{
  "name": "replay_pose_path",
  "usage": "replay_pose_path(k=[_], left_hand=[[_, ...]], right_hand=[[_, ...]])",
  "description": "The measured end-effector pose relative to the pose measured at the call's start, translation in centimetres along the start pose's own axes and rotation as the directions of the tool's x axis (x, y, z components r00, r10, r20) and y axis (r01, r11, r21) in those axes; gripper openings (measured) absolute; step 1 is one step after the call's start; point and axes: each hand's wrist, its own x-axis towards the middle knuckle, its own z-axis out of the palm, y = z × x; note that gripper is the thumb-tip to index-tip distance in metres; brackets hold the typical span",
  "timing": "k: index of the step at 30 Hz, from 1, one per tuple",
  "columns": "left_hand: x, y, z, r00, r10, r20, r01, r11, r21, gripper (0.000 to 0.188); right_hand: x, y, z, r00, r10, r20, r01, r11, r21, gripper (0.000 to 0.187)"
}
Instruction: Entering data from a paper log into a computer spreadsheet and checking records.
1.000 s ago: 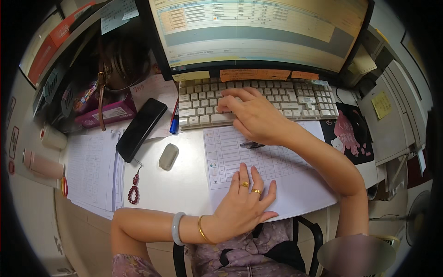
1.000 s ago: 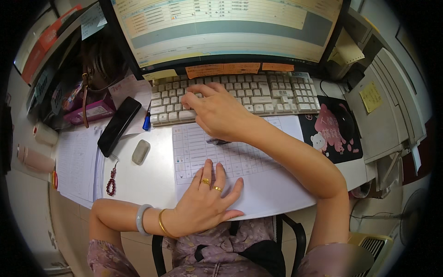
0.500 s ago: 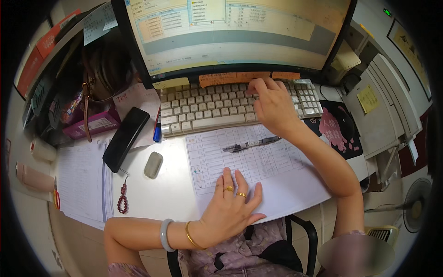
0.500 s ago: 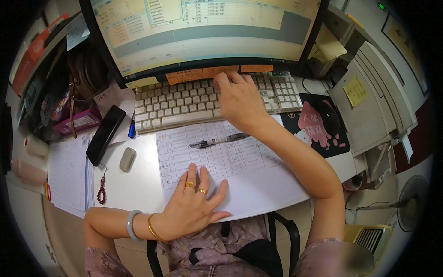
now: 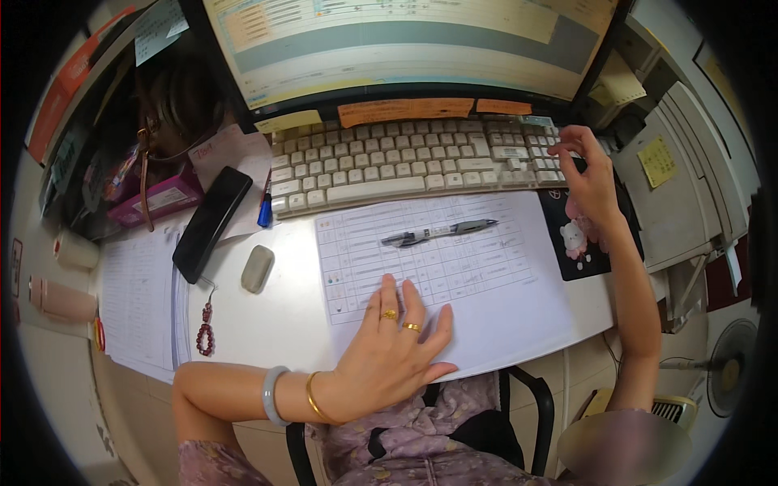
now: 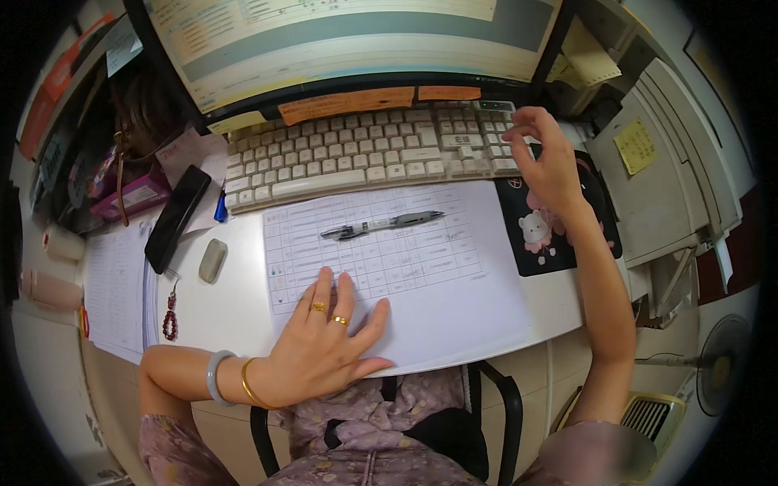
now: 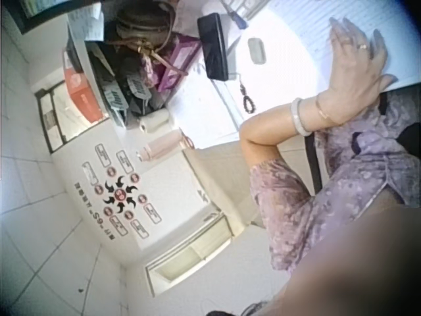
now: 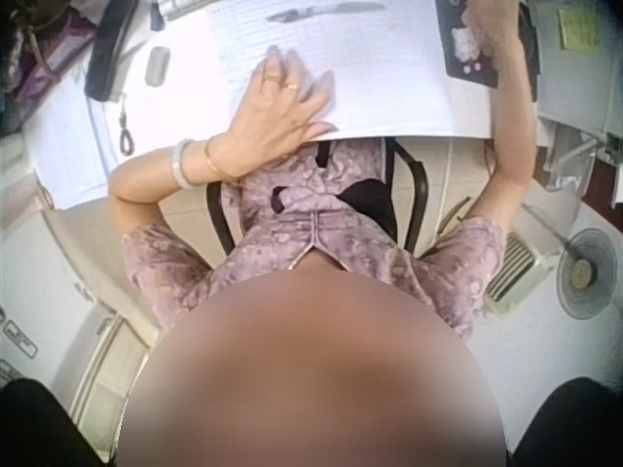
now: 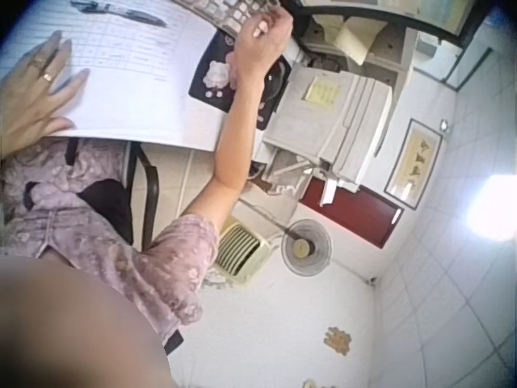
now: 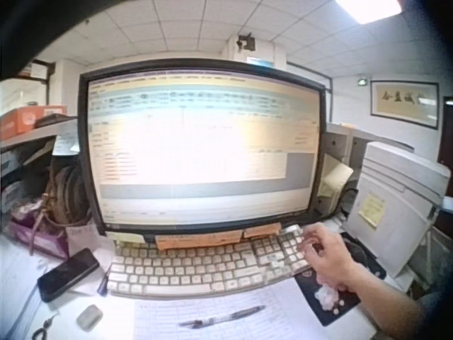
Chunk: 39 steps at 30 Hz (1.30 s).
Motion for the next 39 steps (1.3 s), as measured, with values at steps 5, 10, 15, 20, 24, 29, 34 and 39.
replay_pose_path(k=[5, 10, 15, 20, 24, 29, 34, 39], left_hand=[[-0.2, -0.2, 0.0, 0.998, -0.018, 0.056, 0.019, 0.999, -0.026, 0.067], [0.0, -0.1, -0.2, 0.997, 0.016, 0.072, -0.016, 1.000, 0.006, 0.066], [0.4, -0.1, -0.4, 0.998, 0.015, 0.068, -0.015, 1.000, -0.001, 0.068], [0.5, -0.1, -0.4, 0.998, 0.037, 0.060, -0.037, 0.999, -0.002, 0.062], [0.3, -0.1, -0.2, 0.998, 0.034, 0.048, -0.034, 0.999, 0.000, 0.062], [0.4, -0.1, -0.3, 0.998, 0.023, 0.054, -0.023, 1.000, 0.006, 0.064], [0.3, -0.3, -0.3, 0.999, 0.023, 0.049, -0.024, 1.000, 0.009, 0.062], [0.4, -0.1, -0.5, 0.999, 0.022, 0.048, -0.022, 1.000, 0.012, 0.065]], right_hand=[[-2.6, 0.9, -0.4, 0.942, 0.334, 0.009, -0.332, 0.934, 0.134, 0.019], [-2.6, 0.6, -0.8, 0.999, 0.034, -0.031, -0.037, 0.993, -0.108, 0.012], [-1.9, -0.1, -2.2, 0.994, -0.032, 0.102, 0.059, 0.960, -0.274, 0.009], [-1.1, 1.8, -1.6, 0.997, -0.070, -0.039, 0.056, 0.958, -0.281, 0.020], [-0.8, 2.4, -0.7, 0.999, 0.017, 0.037, -0.007, 0.968, -0.253, 0.024], [-1.3, 0.6, 0.0, 0.989, -0.149, 0.018, 0.148, 0.951, -0.269, 0.022], [-0.9, 0.2, -1.4, 0.994, -0.084, 0.068, 0.100, 0.955, -0.280, 0.018], [-1.8, 1.3, -2.4, 1.000, 0.004, 0.017, 0.002, 0.930, -0.369, 0.015]])
